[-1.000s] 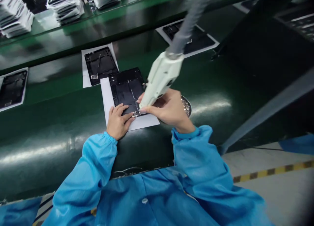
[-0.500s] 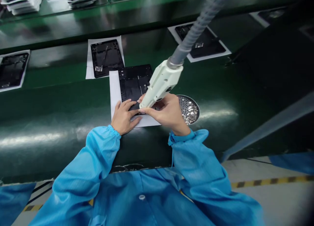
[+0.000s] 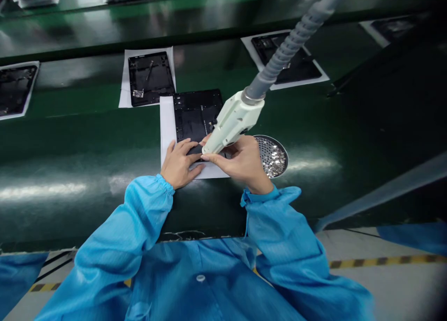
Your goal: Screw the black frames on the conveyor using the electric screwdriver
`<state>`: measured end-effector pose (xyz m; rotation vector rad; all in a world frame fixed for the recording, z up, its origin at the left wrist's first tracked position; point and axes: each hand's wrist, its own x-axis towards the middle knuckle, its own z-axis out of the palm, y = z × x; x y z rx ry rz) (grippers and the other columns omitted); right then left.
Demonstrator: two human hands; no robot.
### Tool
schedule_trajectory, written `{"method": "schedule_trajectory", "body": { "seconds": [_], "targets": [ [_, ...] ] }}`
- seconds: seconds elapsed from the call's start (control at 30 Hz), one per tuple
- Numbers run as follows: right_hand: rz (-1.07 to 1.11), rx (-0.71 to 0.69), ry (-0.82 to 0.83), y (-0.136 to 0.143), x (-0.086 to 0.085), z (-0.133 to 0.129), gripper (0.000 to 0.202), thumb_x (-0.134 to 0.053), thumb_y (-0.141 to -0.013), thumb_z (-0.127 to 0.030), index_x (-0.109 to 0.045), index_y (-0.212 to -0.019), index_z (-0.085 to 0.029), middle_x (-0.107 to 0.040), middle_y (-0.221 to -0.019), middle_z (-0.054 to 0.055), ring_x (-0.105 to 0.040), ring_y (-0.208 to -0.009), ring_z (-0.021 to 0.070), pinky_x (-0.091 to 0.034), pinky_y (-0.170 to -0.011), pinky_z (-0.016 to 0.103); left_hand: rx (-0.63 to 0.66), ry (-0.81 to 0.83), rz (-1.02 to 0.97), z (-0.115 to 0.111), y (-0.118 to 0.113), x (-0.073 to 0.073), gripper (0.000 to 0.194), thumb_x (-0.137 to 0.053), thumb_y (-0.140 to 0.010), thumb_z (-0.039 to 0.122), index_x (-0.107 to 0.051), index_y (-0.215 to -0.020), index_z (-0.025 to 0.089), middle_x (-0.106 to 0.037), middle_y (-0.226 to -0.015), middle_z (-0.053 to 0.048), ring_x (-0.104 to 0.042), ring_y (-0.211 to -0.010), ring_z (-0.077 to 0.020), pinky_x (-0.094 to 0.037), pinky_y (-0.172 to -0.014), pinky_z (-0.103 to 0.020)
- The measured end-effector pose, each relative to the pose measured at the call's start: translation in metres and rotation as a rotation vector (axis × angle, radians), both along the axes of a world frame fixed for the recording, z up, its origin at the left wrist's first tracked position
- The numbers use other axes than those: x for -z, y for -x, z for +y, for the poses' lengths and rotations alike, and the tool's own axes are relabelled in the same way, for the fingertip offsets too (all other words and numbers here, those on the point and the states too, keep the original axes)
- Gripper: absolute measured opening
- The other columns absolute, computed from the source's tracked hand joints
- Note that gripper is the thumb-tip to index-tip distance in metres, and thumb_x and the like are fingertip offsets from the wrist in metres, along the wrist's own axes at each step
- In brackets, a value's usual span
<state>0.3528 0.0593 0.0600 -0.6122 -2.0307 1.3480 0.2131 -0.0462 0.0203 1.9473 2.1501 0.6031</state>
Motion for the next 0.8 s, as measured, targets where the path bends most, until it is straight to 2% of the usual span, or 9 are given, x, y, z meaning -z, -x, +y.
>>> {"method": "schedule_trajectory", "body": {
  "seconds": [0.23,0.4,0.53,0.67,0.73,0.8],
  "targets": [
    [-0.004,0.014,-0.028,0.001,0.002,-0.001,0.024,-0.077,-0.067,-0.029,-0.069,-0.086,-0.018,-0.074,-0.089,0.005,-0.070,-0.082,0.0213,-0.059,-0.071,0.032,-0.004,0.007,0.009,0.000,0.000,-0.001,0.029,-0.059,-0.087,0.037,-0.070,-0.113,0.028,-0.055,-0.135,-0.007,-0.041,-0.134,-0.0308,-0.023,-0.113,-0.058],
    [0.110,0.155,-0.024,-0.004,-0.004,0.005,0.026,-0.079,-0.065,-0.028,-0.068,-0.086,-0.017,-0.074,-0.089,0.005,-0.071,-0.081,0.0213,-0.060,-0.071,0.033,0.005,0.013,0.025,0.000,0.001,-0.005,0.029,-0.059,-0.088,0.038,-0.071,-0.111,0.026,-0.057,-0.133,-0.009,-0.042,-0.133,-0.0309,-0.026,-0.111,-0.058],
    [0.136,0.270,-0.074,-0.015,-0.011,0.014,0.026,-0.079,-0.064,-0.027,-0.067,-0.085,-0.018,-0.074,-0.085,0.004,-0.072,-0.080,0.0219,-0.060,-0.073,0.034,0.041,0.007,0.062,-0.010,-0.001,-0.008,0.025,-0.059,-0.088,0.036,-0.073,-0.107,0.024,-0.060,-0.129,-0.010,-0.046,-0.130,-0.0305,-0.028,-0.110,-0.057],
    [0.116,0.313,-0.105,-0.023,-0.008,0.021,0.026,-0.079,-0.063,-0.026,-0.067,-0.086,-0.019,-0.074,-0.083,0.003,-0.071,-0.075,0.0213,-0.061,-0.069,0.034,0.089,-0.034,0.049,-0.022,0.007,-0.011,0.023,-0.062,-0.086,0.038,-0.075,-0.099,0.023,-0.064,-0.124,-0.010,-0.051,-0.126,-0.0297,-0.035,-0.109,-0.054],
    [0.122,0.317,-0.103,-0.024,-0.005,0.023,0.028,-0.080,-0.063,-0.025,-0.067,-0.087,-0.020,-0.073,-0.081,0.002,-0.070,-0.072,0.0209,-0.061,-0.066,0.035,-0.013,-0.086,-0.010,-0.027,0.020,-0.014,0.022,-0.061,-0.087,0.037,-0.075,-0.092,0.022,-0.068,-0.116,-0.009,-0.058,-0.116,-0.0256,-0.044,-0.103,-0.044],
    [0.130,0.313,-0.095,-0.024,-0.005,0.024,0.031,-0.080,-0.062,-0.025,-0.067,-0.090,-0.021,-0.072,-0.079,0.002,-0.069,-0.070,0.0203,-0.061,-0.064,0.035,-0.273,-0.125,-0.079,-0.031,0.037,-0.020,0.025,-0.057,-0.088,0.038,-0.075,-0.086,0.020,-0.072,-0.100,-0.008,-0.067,-0.096,-0.0205,-0.051,-0.089,-0.034]
  ]
}}
